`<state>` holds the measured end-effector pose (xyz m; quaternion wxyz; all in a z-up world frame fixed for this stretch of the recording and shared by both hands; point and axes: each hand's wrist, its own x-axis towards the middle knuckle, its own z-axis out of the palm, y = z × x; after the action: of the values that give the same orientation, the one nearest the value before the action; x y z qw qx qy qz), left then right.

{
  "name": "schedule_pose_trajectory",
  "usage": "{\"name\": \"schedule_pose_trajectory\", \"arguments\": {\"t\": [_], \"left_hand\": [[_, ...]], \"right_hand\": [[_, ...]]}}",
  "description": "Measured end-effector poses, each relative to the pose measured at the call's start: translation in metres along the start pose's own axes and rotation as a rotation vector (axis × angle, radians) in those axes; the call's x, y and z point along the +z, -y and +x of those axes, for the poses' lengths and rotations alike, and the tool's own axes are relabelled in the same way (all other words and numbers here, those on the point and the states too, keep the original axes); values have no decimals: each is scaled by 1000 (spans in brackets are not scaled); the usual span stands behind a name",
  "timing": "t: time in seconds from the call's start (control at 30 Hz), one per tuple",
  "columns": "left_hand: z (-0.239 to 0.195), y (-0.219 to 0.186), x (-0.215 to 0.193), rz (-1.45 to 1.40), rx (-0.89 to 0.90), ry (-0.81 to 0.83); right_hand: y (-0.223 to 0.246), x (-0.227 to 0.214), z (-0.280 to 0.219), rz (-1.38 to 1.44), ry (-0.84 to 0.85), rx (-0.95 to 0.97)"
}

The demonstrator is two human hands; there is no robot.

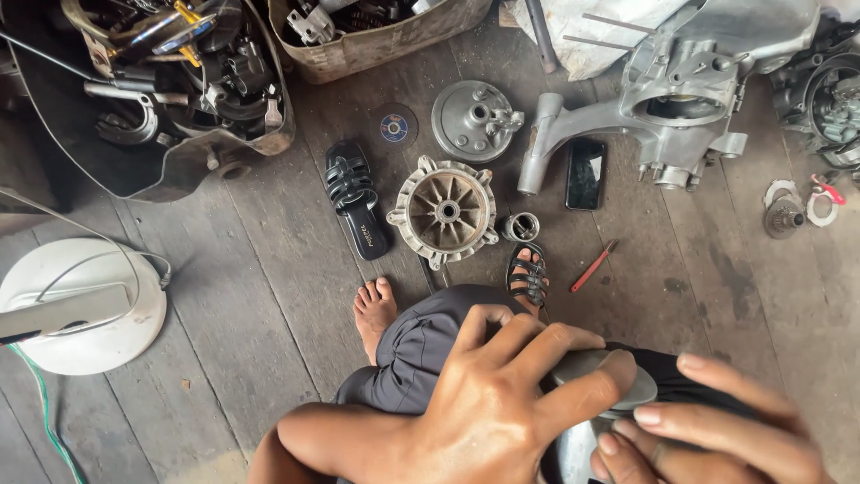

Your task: Cleaning carbon buildup from the grooves of a motorcycle piston using a thin metal scraping tool.

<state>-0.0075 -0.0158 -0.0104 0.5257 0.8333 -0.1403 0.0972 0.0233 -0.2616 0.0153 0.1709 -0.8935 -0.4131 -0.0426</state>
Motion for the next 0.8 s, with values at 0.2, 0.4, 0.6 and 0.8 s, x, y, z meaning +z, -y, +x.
{"name": "schedule_pose_trajectory", "arguments": {"t": [0.2, 0.4, 0.6, 0.8], "left_hand": [[3, -1, 1, 32, -9, -12], [5, 2, 3, -18, -13, -5], [7, 2, 6, -32, -35, -15], [10, 2, 5, -36, -37, -54]], "right_hand": [[-4, 18, -38, 90, -20, 249], [-17, 26, -50, 166, -80, 213], [8, 6, -25, 212, 2, 452], [11, 2, -8, 209, 5, 383]]}}
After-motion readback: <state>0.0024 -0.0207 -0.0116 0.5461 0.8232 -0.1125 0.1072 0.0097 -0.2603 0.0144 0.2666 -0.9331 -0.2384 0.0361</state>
